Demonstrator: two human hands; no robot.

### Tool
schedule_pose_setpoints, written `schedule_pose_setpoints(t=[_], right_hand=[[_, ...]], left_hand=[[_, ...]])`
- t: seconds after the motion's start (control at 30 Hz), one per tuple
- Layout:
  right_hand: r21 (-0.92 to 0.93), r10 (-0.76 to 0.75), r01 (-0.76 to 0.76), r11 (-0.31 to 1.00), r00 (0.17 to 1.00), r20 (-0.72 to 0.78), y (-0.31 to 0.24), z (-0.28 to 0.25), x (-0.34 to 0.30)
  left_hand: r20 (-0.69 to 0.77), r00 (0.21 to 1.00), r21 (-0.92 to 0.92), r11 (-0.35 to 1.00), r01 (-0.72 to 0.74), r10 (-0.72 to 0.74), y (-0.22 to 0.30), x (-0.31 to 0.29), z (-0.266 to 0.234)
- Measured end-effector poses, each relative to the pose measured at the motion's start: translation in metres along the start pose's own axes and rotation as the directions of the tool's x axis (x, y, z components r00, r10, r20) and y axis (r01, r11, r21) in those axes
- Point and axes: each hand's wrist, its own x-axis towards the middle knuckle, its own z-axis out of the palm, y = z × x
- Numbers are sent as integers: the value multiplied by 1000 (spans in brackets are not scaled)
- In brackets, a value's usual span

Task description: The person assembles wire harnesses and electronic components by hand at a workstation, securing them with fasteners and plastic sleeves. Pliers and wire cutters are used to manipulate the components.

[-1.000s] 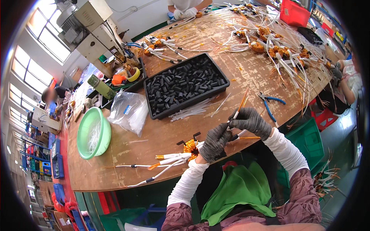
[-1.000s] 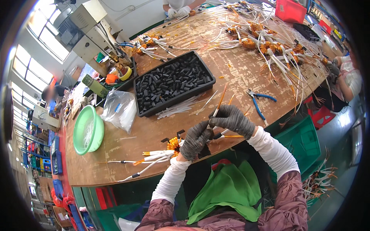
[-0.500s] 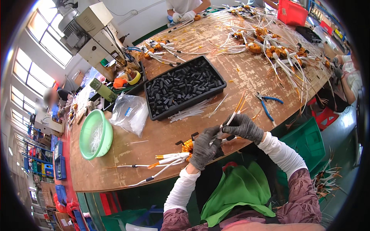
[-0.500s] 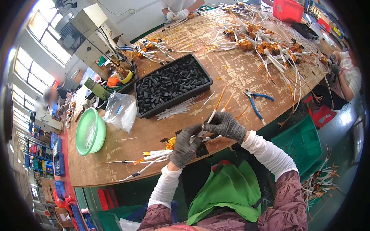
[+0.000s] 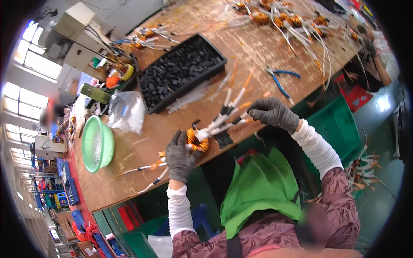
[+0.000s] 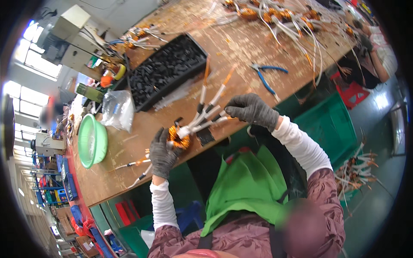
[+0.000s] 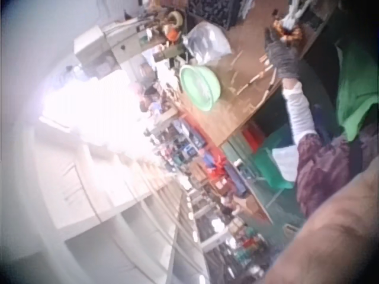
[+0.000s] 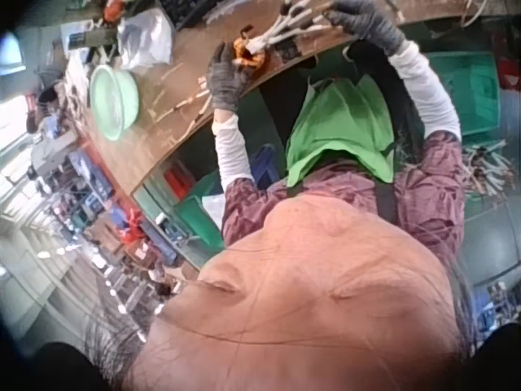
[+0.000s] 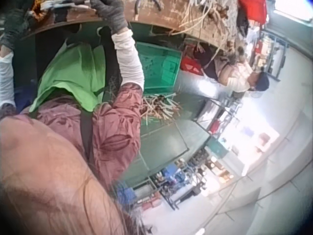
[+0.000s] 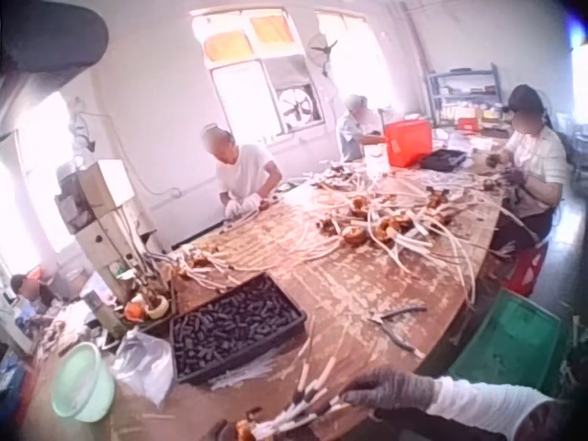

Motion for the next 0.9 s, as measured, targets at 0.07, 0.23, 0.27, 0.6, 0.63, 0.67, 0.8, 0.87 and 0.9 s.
schedule_pose_setpoints(t=[0.07,0.23,0.27,0.6,0.63,0.67,0.8,0.87,0.9], right_hand=[[16,6,-7,1000,1000,12,16,5,-11],[336,193,-190,922,981,25,27,24,-6],[423,199,-187,887,980,16,19,31,-3],[474,239,-183,861,969,-61,41,54,6],[454,202,-125,882,971,-125,42,56,8],[453,197,-125,883,974,-115,43,57,12],[471,93,26,882,970,-226,52,42,19],[524,176,-24,851,954,-242,61,26,12],[524,185,-16,852,944,-272,61,21,5]], left_hand=[[27,1000,-41,999,13,-12,5,2,4],[27,999,-54,998,30,-28,2,3,6],[32,998,-80,996,48,-46,2,0,2],[47,995,13,996,-85,84,17,-6,9],[41,997,22,997,-72,71,16,-7,10],[17,998,39,997,-67,66,16,-9,12],[-52,994,31,995,-99,101,30,10,21],[4,995,3,995,-99,99,43,19,21],[34,996,-25,996,-83,84,52,24,16]])
